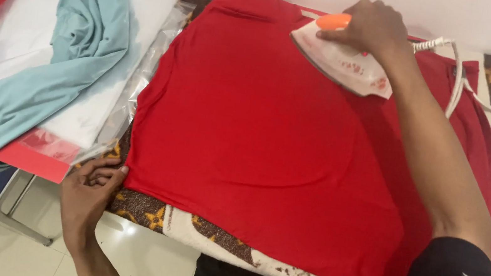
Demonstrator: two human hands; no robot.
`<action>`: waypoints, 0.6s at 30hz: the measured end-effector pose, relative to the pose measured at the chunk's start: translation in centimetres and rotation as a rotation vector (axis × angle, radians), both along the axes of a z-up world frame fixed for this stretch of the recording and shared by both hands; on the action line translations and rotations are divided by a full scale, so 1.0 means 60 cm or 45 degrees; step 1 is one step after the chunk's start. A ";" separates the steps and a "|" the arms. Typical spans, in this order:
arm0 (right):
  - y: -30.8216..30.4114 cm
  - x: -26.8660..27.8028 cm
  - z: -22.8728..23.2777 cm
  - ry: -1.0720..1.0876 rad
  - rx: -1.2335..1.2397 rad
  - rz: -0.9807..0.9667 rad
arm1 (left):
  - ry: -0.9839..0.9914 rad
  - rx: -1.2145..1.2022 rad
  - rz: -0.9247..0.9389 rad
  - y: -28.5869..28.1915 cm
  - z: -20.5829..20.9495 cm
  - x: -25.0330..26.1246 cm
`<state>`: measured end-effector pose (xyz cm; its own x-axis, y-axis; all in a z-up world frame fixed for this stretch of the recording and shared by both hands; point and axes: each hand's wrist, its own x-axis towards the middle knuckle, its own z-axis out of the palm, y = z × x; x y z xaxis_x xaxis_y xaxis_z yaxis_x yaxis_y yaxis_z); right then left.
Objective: Ironing a red garment on an ironing board to remove wrinkles and then folding it.
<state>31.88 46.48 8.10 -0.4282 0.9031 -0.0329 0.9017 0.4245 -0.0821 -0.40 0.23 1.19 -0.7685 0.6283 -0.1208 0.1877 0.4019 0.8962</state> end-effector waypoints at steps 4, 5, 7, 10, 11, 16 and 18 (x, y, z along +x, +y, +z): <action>0.047 0.043 0.004 0.024 -0.049 -0.134 | 0.029 0.000 -0.020 -0.001 -0.005 -0.002; 0.044 0.054 0.010 0.049 -0.082 -0.140 | 0.038 0.003 -0.020 -0.002 -0.004 -0.003; 0.041 0.078 0.016 0.067 -0.116 -0.156 | 0.038 0.006 -0.031 -0.002 -0.007 -0.002; 0.038 0.120 0.013 0.040 -0.143 -0.187 | 0.091 0.003 -0.047 -0.005 -0.008 0.000; 0.036 0.135 0.013 0.029 -0.146 -0.202 | 0.118 0.009 -0.052 -0.005 -0.007 0.003; -0.022 0.183 0.041 -0.030 -0.161 -0.115 | 0.099 0.067 -0.058 -0.007 -0.015 -0.001; -0.059 0.191 0.046 -0.023 -0.213 -0.132 | 0.171 -0.024 -0.033 -0.008 -0.020 -0.006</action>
<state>43.33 42.91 10.83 -0.3312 0.9235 -0.1933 0.9418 0.3112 -0.1272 -0.74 -0.24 -0.02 -0.7622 0.6467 -0.0297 0.3160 0.4116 0.8548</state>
